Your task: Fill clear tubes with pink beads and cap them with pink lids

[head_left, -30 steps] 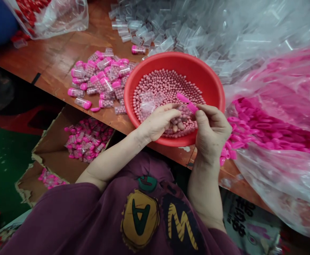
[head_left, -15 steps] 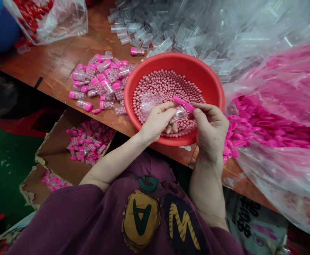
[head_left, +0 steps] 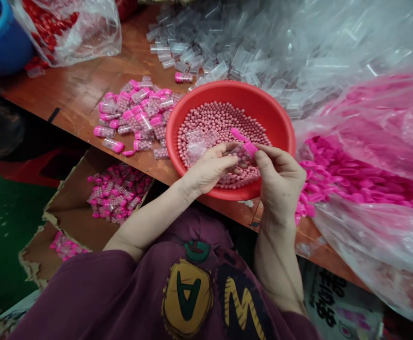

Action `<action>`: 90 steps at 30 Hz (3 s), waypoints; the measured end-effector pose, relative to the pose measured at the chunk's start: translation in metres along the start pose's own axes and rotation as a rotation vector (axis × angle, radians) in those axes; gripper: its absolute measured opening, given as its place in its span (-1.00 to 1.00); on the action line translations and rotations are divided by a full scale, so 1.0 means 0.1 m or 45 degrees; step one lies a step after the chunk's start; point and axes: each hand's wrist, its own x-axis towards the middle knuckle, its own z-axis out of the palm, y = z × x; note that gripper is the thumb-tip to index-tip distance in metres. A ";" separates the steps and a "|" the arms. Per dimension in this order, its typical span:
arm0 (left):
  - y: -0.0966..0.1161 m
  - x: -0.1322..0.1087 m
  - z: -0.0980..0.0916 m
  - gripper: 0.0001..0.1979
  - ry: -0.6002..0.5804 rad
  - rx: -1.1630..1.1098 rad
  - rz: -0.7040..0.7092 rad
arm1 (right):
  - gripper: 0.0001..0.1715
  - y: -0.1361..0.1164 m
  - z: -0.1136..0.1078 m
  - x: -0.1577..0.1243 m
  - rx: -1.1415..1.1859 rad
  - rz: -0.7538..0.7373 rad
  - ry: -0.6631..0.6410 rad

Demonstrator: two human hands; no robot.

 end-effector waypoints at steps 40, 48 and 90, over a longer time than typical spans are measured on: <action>0.01 -0.01 -0.13 -0.84 -0.388 0.160 -0.224 | -0.29 0.02 0.10 0.47 0.197 0.285 -0.349; 0.03 0.05 -0.09 -0.91 -0.170 -0.017 -0.148 | 0.12 -0.01 -0.14 -0.08 0.022 -0.290 -0.451; -0.12 0.00 -0.09 -0.75 -0.181 0.301 0.115 | -0.70 -0.11 -0.24 -0.06 -0.390 -0.397 -0.167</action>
